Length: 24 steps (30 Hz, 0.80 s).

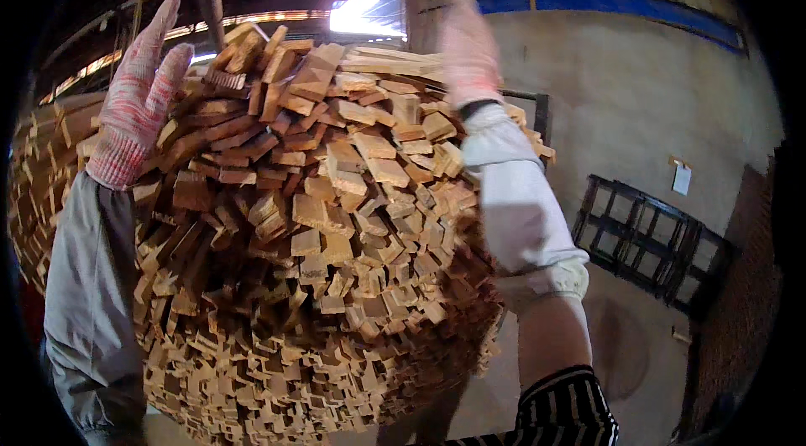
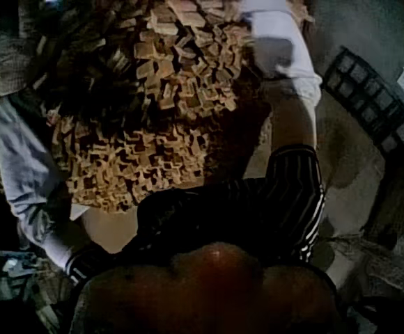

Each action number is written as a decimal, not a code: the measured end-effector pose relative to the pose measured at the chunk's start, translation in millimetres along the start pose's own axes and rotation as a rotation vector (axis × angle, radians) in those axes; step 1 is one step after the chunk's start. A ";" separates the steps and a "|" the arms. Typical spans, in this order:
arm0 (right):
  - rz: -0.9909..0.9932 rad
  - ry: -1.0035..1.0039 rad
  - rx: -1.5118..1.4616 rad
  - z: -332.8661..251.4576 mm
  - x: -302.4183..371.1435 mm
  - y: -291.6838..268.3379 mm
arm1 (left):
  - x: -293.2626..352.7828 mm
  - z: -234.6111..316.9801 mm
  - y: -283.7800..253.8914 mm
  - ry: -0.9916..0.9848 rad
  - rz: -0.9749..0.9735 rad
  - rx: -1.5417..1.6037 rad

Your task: The person picks up bundles of wooden planks from a table and carries them to a large stack in the workshop. They place the planks onto the top of the stack, repeating this process several times to move the wood from the table to the storage pile.

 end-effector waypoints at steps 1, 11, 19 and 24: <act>-0.048 0.143 0.006 33.1 3.3 0.8 | 3.8 2.6 3.3 -0.001 0.006 -0.022; -0.270 -0.041 0.209 -10.2 14.1 139.3 | 37.4 100.2 2.8 0.221 0.017 -0.318; -0.275 -0.361 -0.108 -115.4 50.1 143.7 | 156.9 75.0 -86.1 0.139 -0.201 -0.515; -0.312 -0.377 -0.367 -202.1 116.9 88.2 | 226.8 101.6 -110.3 0.093 -0.070 -0.309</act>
Point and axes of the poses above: each hand's wrist, its own x-axis away from the middle knuckle, its own y-axis out of the palm, z = x × y, the point moved 9 cm from there along -x, towards the middle knuckle, and after that the axes turned 12 degrees about -x, right-handed, at the moved point
